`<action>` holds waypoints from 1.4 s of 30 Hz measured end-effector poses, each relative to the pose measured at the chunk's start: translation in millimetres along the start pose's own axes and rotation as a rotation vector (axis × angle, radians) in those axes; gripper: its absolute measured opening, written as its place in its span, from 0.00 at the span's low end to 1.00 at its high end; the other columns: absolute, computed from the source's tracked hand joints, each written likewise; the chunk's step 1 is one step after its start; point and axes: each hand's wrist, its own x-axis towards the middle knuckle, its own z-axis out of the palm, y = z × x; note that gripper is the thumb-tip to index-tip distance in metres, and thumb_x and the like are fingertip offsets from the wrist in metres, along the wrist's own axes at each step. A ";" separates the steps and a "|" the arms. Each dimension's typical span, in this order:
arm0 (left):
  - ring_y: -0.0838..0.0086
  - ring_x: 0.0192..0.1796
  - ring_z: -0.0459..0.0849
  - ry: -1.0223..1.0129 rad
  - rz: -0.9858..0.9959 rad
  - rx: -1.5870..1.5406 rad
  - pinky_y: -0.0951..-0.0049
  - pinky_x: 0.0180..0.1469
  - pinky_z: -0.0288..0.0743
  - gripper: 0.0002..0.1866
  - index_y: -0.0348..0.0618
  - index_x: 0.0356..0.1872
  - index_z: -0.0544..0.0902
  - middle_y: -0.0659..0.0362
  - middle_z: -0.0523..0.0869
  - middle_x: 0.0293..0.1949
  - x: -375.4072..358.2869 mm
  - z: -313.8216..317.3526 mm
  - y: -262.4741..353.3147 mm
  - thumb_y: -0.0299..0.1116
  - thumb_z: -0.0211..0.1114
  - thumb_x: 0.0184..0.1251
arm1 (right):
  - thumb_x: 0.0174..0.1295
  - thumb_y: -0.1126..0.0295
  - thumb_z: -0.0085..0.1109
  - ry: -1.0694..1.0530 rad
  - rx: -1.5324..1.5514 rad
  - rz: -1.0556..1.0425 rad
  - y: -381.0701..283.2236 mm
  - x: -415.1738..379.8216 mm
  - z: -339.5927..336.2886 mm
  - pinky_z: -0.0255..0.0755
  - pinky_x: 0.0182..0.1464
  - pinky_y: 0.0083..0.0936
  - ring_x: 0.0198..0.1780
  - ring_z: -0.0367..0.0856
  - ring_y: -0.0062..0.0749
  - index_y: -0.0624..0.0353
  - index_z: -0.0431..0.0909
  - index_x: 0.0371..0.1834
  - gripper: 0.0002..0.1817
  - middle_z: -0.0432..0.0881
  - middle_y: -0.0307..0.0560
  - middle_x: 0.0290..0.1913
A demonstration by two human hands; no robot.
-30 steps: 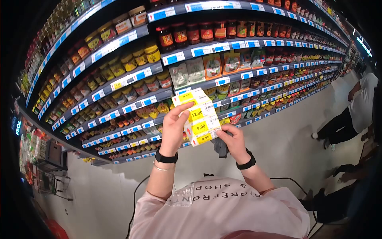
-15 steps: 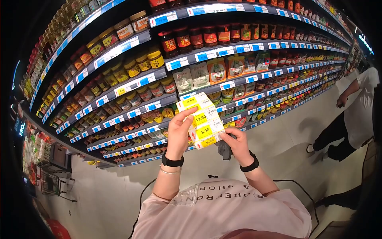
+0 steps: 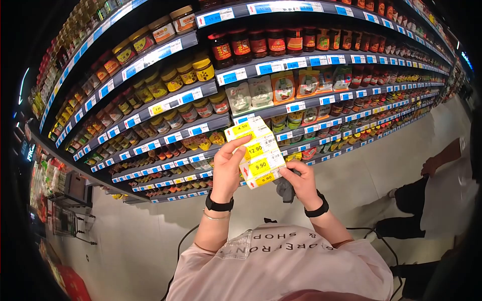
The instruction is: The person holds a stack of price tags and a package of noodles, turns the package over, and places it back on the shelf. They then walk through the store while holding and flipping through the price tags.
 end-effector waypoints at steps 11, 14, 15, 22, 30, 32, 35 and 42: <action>0.76 0.51 0.78 0.055 -0.029 0.035 0.77 0.55 0.69 0.14 0.35 0.51 0.78 0.55 0.81 0.51 -14.1 0.7 4.3 0.24 0.52 0.68 | 0.57 0.75 0.63 -0.031 0.001 -0.013 2.9 -0.8 3.2 0.67 0.35 0.16 0.33 0.74 0.17 0.67 0.79 0.34 0.06 0.79 0.38 0.31; 0.76 0.52 0.78 0.070 -0.030 0.060 0.77 0.56 0.68 0.14 0.35 0.51 0.78 0.55 0.81 0.51 -16.8 -0.9 1.9 0.24 0.52 0.68 | 0.56 0.76 0.63 -0.044 -0.003 -0.022 3.3 -1.2 3.6 0.67 0.36 0.17 0.33 0.74 0.19 0.67 0.79 0.34 0.06 0.78 0.39 0.30; 0.76 0.52 0.77 0.074 -0.028 0.066 0.77 0.56 0.68 0.14 0.35 0.51 0.78 0.55 0.81 0.51 -17.9 -2.0 1.2 0.24 0.52 0.68 | 0.56 0.76 0.63 -0.051 0.022 -0.001 4.2 -1.7 4.4 0.66 0.36 0.18 0.33 0.73 0.20 0.67 0.79 0.34 0.06 0.78 0.40 0.30; 0.76 0.52 0.77 0.082 -0.022 0.063 0.77 0.56 0.68 0.14 0.34 0.51 0.78 0.55 0.81 0.51 -19.1 1.0 0.4 0.23 0.52 0.68 | 0.58 0.77 0.61 -0.075 0.017 -0.026 8.5 0.7 1.2 0.66 0.36 0.17 0.33 0.73 0.18 0.67 0.79 0.35 0.05 0.77 0.38 0.30; 0.76 0.52 0.77 0.084 -0.023 0.049 0.77 0.56 0.68 0.14 0.34 0.51 0.78 0.55 0.80 0.51 -17.4 8.6 -0.2 0.24 0.52 0.68 | 0.56 0.76 0.63 -0.069 0.054 -0.033 9.5 4.9 -5.2 0.65 0.35 0.18 0.33 0.72 0.20 0.67 0.79 0.34 0.06 0.77 0.40 0.29; 0.76 0.52 0.77 0.085 0.000 0.082 0.77 0.56 0.68 0.14 0.33 0.51 0.78 0.55 0.80 0.51 -13.1 8.5 -3.1 0.24 0.52 0.68 | 0.56 0.76 0.63 -0.075 0.032 -0.031 6.6 7.7 -8.4 0.65 0.35 0.17 0.32 0.72 0.19 0.67 0.78 0.34 0.06 0.77 0.40 0.30; 0.76 0.51 0.77 0.083 0.018 0.148 0.77 0.56 0.68 0.14 0.33 0.51 0.78 0.56 0.81 0.50 -7.9 9.0 -4.0 0.25 0.53 0.68 | 0.57 0.75 0.62 -0.070 0.028 0.034 2.8 8.3 -10.3 0.65 0.35 0.15 0.33 0.71 0.15 0.67 0.78 0.33 0.05 0.78 0.37 0.30; 0.73 0.49 0.80 0.053 -0.019 0.084 0.75 0.51 0.75 0.14 0.31 0.53 0.75 0.51 0.81 0.50 2.3 17.7 2.3 0.26 0.51 0.70 | 0.59 0.74 0.61 -0.048 0.111 0.023 2.4 11.1 -12.4 0.68 0.37 0.15 0.34 0.75 0.16 0.67 0.80 0.37 0.07 0.80 0.38 0.33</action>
